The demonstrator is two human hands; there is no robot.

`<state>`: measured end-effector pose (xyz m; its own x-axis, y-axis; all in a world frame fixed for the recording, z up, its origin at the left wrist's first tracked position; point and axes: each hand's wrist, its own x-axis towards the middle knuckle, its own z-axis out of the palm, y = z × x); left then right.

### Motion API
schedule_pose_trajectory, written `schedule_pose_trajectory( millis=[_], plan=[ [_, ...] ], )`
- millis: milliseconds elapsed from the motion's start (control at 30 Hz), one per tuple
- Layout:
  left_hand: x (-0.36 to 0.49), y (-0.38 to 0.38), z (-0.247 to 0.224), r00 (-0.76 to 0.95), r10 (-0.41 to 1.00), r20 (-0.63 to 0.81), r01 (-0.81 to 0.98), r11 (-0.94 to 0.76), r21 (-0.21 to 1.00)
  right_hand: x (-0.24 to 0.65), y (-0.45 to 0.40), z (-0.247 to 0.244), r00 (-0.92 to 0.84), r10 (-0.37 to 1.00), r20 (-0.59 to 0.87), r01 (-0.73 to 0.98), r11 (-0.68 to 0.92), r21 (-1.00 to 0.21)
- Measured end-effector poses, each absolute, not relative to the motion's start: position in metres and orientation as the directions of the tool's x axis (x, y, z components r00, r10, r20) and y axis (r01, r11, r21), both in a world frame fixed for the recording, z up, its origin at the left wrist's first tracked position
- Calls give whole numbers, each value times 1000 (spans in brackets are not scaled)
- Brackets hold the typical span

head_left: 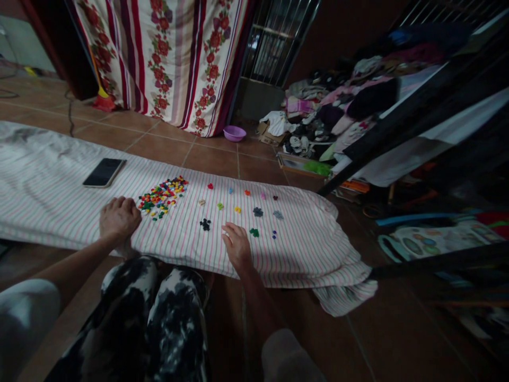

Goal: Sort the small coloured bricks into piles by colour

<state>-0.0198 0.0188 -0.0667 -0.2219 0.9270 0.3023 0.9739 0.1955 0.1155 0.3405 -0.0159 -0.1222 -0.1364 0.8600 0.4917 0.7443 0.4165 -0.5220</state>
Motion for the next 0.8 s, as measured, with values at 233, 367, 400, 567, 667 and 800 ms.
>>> schedule_pose_trajectory(
  millis=[233, 367, 400, 567, 667, 800],
  plan=[
    [-20, 18, -66, -221, 927, 303, 974, 194, 117, 339, -13, -121, -34, 874, 484, 715, 360, -599],
    [-20, 16, -66, -224, 924, 311, 973, 194, 125, 340, -11, -120, -68, 881, 468, 760, 350, -548],
    [-20, 16, -67, -222, 924, 312, 973, 187, 138, 340, -11, -120, -70, 880, 470, 774, 345, -531],
    [-24, 18, -74, -249, 907, 339, 961, 187, 205, 339, -10, -116, -42, 877, 478, 796, 318, -515],
    [-27, 20, -77, -246, 904, 349, 958, 173, 227, 337, -10, -111, -26, 882, 471, 790, 307, -531],
    [-31, 21, -80, -234, 898, 372, 958, 147, 247, 335, -10, -105, -1, 886, 463, 809, 273, -521]
  ],
)
